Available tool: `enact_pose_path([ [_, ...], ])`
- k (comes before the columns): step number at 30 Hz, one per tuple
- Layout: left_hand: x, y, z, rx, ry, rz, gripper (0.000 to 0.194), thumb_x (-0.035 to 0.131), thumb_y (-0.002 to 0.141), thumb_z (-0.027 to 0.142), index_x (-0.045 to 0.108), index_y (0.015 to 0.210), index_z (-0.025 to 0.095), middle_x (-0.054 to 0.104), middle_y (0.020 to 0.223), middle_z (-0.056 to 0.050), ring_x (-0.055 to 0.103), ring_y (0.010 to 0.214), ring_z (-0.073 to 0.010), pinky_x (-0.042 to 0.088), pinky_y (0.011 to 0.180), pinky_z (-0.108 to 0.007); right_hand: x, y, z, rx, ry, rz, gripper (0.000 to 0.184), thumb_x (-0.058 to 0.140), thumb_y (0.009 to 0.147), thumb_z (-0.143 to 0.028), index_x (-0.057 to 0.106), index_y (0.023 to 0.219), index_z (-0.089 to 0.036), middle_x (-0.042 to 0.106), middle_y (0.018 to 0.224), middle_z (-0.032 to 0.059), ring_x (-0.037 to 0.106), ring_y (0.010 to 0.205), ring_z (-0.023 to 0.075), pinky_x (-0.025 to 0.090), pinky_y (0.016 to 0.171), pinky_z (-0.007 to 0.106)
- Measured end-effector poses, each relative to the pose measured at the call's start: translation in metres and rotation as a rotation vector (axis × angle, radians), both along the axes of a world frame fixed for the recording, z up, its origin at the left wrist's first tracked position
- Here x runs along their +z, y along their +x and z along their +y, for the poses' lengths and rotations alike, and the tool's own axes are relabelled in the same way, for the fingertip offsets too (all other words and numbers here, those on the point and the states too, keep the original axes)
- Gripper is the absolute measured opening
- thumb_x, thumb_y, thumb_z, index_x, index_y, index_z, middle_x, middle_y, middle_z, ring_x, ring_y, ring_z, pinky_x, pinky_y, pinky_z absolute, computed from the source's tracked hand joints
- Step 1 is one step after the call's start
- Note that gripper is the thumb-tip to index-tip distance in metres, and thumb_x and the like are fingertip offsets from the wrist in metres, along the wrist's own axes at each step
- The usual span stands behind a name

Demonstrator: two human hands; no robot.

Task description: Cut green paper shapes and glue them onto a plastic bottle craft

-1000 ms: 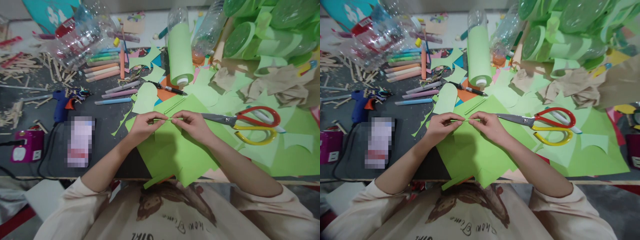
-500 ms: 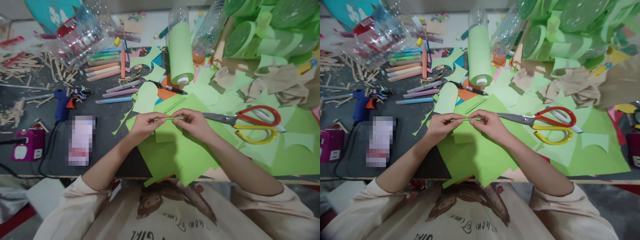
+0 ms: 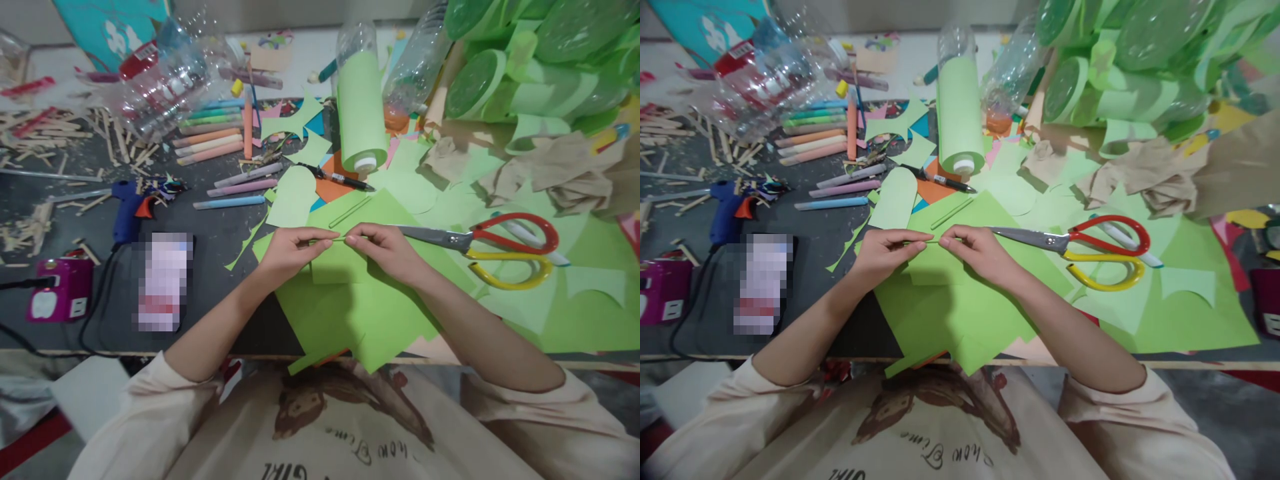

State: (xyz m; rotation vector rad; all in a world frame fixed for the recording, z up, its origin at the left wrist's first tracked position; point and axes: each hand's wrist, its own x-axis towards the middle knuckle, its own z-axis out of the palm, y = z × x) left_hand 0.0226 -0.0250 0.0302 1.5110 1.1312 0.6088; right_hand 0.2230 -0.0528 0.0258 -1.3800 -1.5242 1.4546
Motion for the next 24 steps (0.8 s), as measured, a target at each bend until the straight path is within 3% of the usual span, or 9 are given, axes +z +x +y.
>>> enact_pose_path([
  [5, 0.0026, 0.0007, 0.0013, -0.009, -0.059, -0.009, 0.033, 0.069, 0.075, 0.039, 0.079, 0.096, 0.015, 0.069, 0.067, -0.002, 0.028, 0.045, -0.0048, 0.027, 0.042, -0.021, 0.0006, -0.0005, 0.0005, -0.001, 0.02, -0.002, 0.034, 0.058, 0.086, -0.05, 0.061, 0.073, -0.018, 0.043, 0.056, -0.0056, 0.031, 0.05, 0.0088, 0.026, 0.05, 0.026],
  [8, 0.0047, 0.0012, 0.0028, -0.011, -0.077, -0.012, 0.035, 0.068, 0.074, 0.041, 0.079, 0.094, 0.014, 0.07, 0.071, -0.003, 0.034, 0.047, -0.0053, 0.03, 0.045, -0.021, 0.0006, -0.0006, 0.0009, -0.009, 0.046, -0.006, 0.034, 0.059, 0.085, -0.049, 0.061, 0.073, -0.018, 0.045, 0.057, -0.0049, 0.034, 0.051, 0.0092, 0.027, 0.051, 0.026],
  [16, 0.0015, 0.0015, 0.0043, -0.003, -0.023, 0.029, 0.029, 0.065, 0.077, 0.041, 0.079, 0.081, 0.016, 0.061, 0.056, 0.0, 0.049, 0.055, -0.0107, 0.036, 0.049, -0.021, 0.0004, -0.001, 0.0006, -0.03, 0.03, -0.001, 0.033, 0.062, 0.084, -0.05, 0.062, 0.074, -0.018, 0.049, 0.058, -0.0036, 0.034, 0.05, 0.0087, 0.025, 0.049, 0.026],
  [24, 0.0015, 0.0008, 0.0036, -0.011, 0.025, 0.069, 0.033, 0.062, 0.079, 0.046, 0.077, 0.08, 0.016, 0.056, 0.053, 0.001, 0.042, 0.052, -0.0097, 0.03, 0.047, -0.022, 0.0014, 0.0, -0.0002, -0.021, 0.024, 0.0, 0.036, 0.062, 0.084, -0.052, 0.062, 0.073, -0.018, 0.048, 0.057, -0.004, 0.034, 0.05, 0.0089, 0.025, 0.05, 0.026],
])
